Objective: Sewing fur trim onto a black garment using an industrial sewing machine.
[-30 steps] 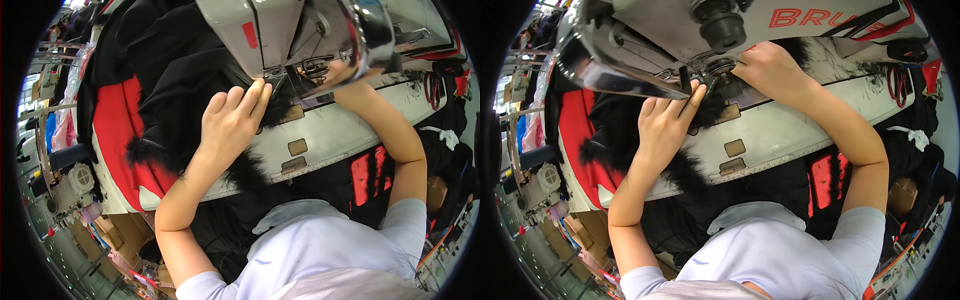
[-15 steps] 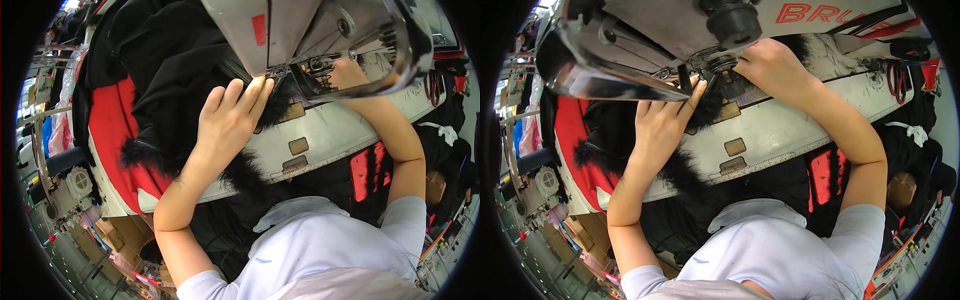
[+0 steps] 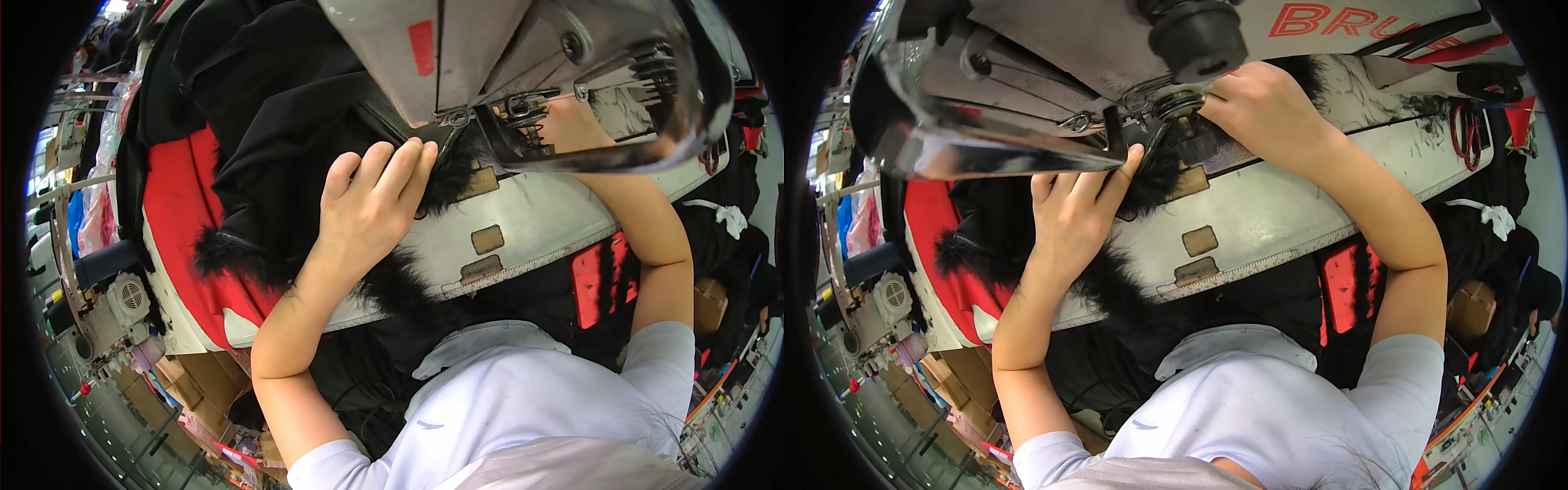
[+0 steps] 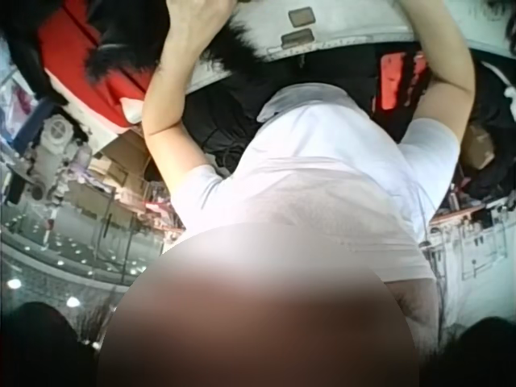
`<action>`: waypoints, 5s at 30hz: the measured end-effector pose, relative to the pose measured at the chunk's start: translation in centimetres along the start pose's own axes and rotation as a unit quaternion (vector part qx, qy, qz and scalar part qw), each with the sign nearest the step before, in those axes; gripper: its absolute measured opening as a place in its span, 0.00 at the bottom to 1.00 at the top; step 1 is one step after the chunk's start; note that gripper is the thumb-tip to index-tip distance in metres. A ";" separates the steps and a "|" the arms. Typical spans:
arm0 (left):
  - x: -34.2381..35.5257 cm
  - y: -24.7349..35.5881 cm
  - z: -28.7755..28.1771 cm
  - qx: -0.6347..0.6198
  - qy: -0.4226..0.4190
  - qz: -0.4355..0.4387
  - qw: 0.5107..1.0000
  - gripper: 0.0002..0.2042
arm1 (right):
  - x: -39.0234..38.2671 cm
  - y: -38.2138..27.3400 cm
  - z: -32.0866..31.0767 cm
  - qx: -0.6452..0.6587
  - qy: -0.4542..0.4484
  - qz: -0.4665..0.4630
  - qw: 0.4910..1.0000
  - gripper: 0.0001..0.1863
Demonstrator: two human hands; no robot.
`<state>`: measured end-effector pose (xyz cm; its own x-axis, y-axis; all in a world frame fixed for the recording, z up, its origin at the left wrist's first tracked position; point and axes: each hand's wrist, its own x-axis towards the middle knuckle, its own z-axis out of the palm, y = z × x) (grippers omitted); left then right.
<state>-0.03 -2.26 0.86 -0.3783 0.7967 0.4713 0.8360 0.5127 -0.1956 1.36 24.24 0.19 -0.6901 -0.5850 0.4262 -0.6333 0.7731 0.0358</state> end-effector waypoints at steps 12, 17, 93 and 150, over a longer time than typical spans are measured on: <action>-0.4 -0.4 -0.5 -0.045 -0.015 0.003 0.999 0.07 | -0.1 -0.4 -1.5 0.022 -0.105 0.037 0.993 0.03; 0.0 0.0 -0.3 -0.045 -0.032 -0.032 0.998 0.10 | -0.1 -0.5 -1.0 0.040 -0.063 0.047 0.996 0.03; -0.7 0.0 0.1 -0.088 0.008 -0.009 0.996 0.06 | -1.6 0.5 -0.7 0.017 -0.071 0.036 0.997 0.13; 0.6 -0.8 0.9 0.016 -0.036 0.001 0.999 0.14 | 0.3 0.2 0.7 -0.020 0.016 0.003 1.000 0.04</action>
<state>-1.26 -1.91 0.51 -0.4052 0.8177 0.4089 0.8238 0.5206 -0.2245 0.74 24.04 -0.33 -0.6820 -0.5721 0.4556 -0.6138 0.7864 0.0686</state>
